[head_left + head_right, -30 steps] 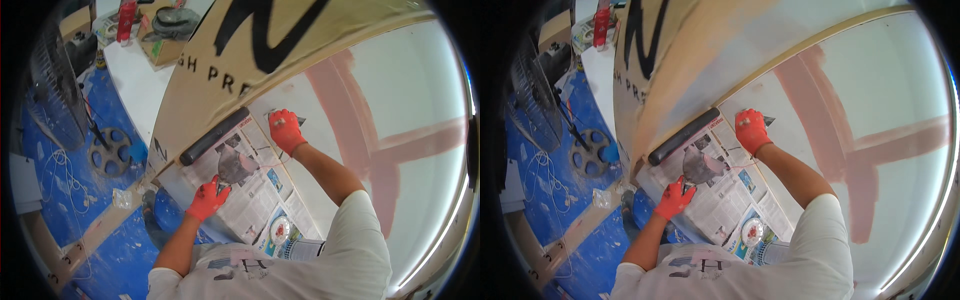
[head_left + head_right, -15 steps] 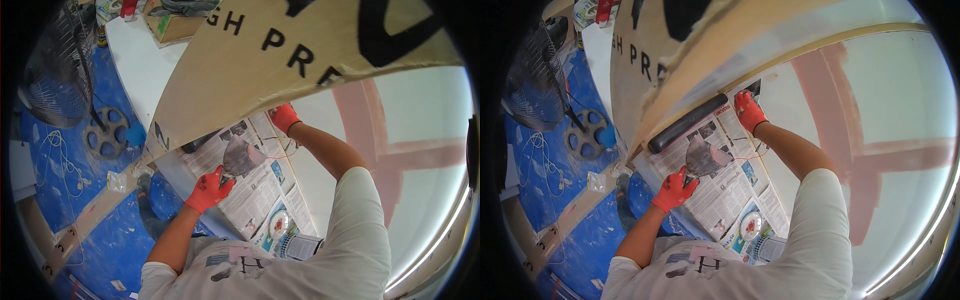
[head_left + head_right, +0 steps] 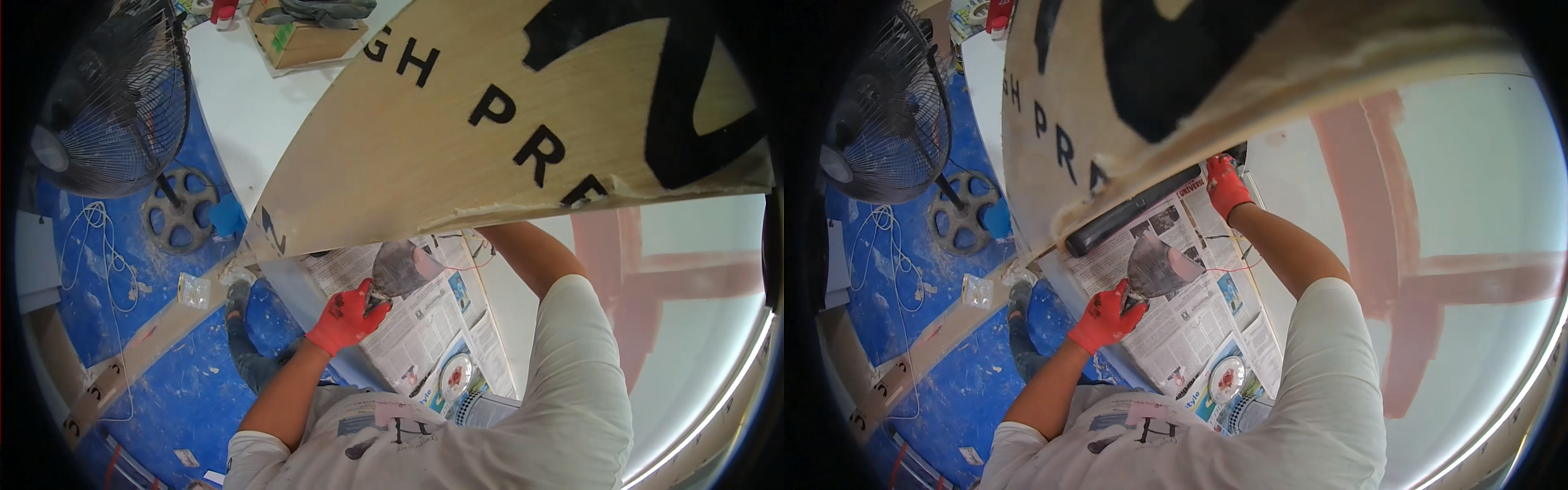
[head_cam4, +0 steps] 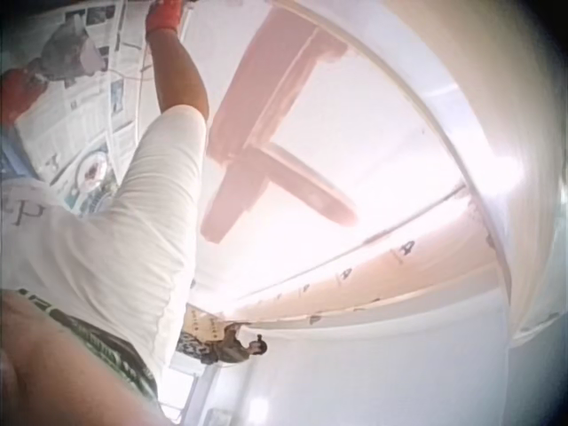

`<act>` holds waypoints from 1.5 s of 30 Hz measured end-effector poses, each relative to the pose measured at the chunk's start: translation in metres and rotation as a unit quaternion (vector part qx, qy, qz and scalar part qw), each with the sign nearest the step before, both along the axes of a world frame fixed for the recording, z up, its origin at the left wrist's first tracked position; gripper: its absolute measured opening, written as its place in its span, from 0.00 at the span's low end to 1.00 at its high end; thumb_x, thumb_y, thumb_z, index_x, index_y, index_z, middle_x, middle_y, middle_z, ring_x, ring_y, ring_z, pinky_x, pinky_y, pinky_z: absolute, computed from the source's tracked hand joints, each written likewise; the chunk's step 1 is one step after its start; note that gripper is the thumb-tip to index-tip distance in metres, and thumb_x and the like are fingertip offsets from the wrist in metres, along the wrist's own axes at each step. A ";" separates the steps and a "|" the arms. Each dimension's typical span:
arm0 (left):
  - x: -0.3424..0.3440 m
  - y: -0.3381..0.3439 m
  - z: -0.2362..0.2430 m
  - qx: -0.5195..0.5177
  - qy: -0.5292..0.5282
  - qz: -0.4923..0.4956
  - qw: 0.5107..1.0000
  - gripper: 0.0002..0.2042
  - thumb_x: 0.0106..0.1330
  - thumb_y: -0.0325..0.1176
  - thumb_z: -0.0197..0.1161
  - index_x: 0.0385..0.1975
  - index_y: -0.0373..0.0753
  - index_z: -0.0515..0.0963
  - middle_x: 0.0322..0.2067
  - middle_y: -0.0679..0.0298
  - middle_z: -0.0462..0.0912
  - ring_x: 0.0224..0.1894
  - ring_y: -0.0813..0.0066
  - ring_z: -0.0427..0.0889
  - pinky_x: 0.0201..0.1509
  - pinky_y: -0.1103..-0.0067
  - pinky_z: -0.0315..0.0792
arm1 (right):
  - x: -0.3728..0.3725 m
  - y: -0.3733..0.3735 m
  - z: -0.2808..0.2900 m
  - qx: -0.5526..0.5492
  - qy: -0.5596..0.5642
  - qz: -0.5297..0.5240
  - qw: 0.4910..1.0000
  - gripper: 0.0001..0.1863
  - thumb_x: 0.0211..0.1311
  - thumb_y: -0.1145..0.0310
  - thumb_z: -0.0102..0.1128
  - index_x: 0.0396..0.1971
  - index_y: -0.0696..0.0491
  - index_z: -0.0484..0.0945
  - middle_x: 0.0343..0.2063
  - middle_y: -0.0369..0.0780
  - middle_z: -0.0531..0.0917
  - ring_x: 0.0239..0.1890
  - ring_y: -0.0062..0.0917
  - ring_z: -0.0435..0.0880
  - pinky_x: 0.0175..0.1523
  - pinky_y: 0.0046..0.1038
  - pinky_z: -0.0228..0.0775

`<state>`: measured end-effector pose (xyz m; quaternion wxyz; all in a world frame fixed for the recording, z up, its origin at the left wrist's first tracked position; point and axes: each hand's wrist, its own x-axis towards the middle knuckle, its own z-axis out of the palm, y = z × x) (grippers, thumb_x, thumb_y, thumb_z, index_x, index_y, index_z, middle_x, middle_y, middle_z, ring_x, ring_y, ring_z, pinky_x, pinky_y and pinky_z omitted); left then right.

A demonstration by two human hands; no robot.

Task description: The person mixes filler on a hawk and applies it to a wall joint using a putty knife.

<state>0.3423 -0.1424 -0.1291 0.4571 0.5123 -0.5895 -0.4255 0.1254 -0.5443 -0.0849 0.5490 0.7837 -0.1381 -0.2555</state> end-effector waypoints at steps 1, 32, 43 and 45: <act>0.002 0.000 0.004 0.007 0.008 0.017 1.000 0.37 0.65 0.50 0.61 0.57 0.16 0.68 0.18 0.50 0.79 0.23 0.52 0.82 0.30 0.64 0.75 | 0.001 -0.001 -0.006 0.062 -0.106 -0.011 0.992 0.26 0.59 0.72 0.59 0.59 0.61 0.73 0.61 0.49 0.72 0.68 0.44 0.65 0.65 0.42 0.62; -0.008 0.000 -0.024 -0.108 -0.023 0.072 0.991 0.29 0.60 0.38 0.71 0.52 0.19 0.73 0.17 0.57 0.74 0.17 0.62 0.75 0.23 0.69 0.69 | 0.068 0.077 0.114 0.028 0.174 -0.057 0.983 0.25 0.61 0.67 0.56 0.58 0.59 0.74 0.54 0.46 0.76 0.56 0.39 0.72 0.56 0.40 0.64; 0.004 -0.003 -0.003 -0.033 0.030 0.071 0.996 0.32 0.61 0.40 0.70 0.52 0.14 0.69 0.18 0.52 0.77 0.18 0.59 0.78 0.24 0.68 0.69 | 0.086 0.062 0.112 0.096 0.021 -0.150 0.984 0.15 0.64 0.65 0.50 0.44 0.54 0.82 0.44 0.43 0.81 0.51 0.35 0.76 0.51 0.39 0.65; 0.006 -0.003 0.000 -0.019 0.031 0.062 0.997 0.32 0.61 0.40 0.69 0.52 0.14 0.70 0.18 0.52 0.77 0.18 0.59 0.78 0.24 0.68 0.69 | 0.088 0.048 0.095 0.094 0.005 -0.147 0.985 0.16 0.65 0.65 0.48 0.44 0.54 0.82 0.44 0.43 0.81 0.51 0.36 0.76 0.51 0.39 0.65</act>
